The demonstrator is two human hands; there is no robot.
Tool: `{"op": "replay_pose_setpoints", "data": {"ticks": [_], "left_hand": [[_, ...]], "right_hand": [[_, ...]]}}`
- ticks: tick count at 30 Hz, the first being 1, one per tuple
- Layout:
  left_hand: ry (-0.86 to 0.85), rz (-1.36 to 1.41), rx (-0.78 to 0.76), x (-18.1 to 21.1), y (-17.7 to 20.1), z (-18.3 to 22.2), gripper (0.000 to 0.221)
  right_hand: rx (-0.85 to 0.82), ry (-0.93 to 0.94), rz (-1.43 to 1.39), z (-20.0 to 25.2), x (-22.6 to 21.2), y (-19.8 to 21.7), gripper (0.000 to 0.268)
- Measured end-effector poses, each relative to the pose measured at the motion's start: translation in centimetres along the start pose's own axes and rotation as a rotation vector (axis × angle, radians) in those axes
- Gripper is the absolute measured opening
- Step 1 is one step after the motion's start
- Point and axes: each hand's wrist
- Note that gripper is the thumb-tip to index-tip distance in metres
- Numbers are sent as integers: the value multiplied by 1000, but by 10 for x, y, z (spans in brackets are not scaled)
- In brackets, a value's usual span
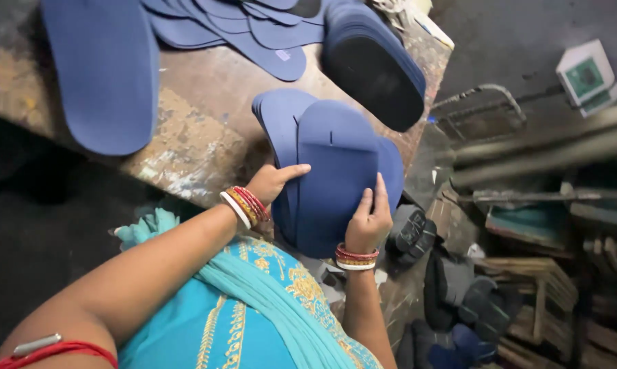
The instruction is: The recorder is arranging and stacking blue shoe insoles on a workbench in a shoe manufacturing facility.
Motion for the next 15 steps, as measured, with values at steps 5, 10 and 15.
{"op": "replay_pose_setpoints", "data": {"ticks": [5,10,15], "left_hand": [[4,-9,-42,-6,-10,-3,42],[-1,-23,12,-2,4,-7,40],[29,36,10,10,10,-9,39]], "right_hand": [[-180,-54,191,7,23,-4,52],[-102,75,256,15,13,-22,57],[-163,13,258,6,14,-35,67]]}}
Point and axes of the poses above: each hand's wrist, its own z-axis away from the middle knuckle, its own y-axis out of the back of the hand, x = y × z, and after that the axes turned 14 degrees about -z, right-handed
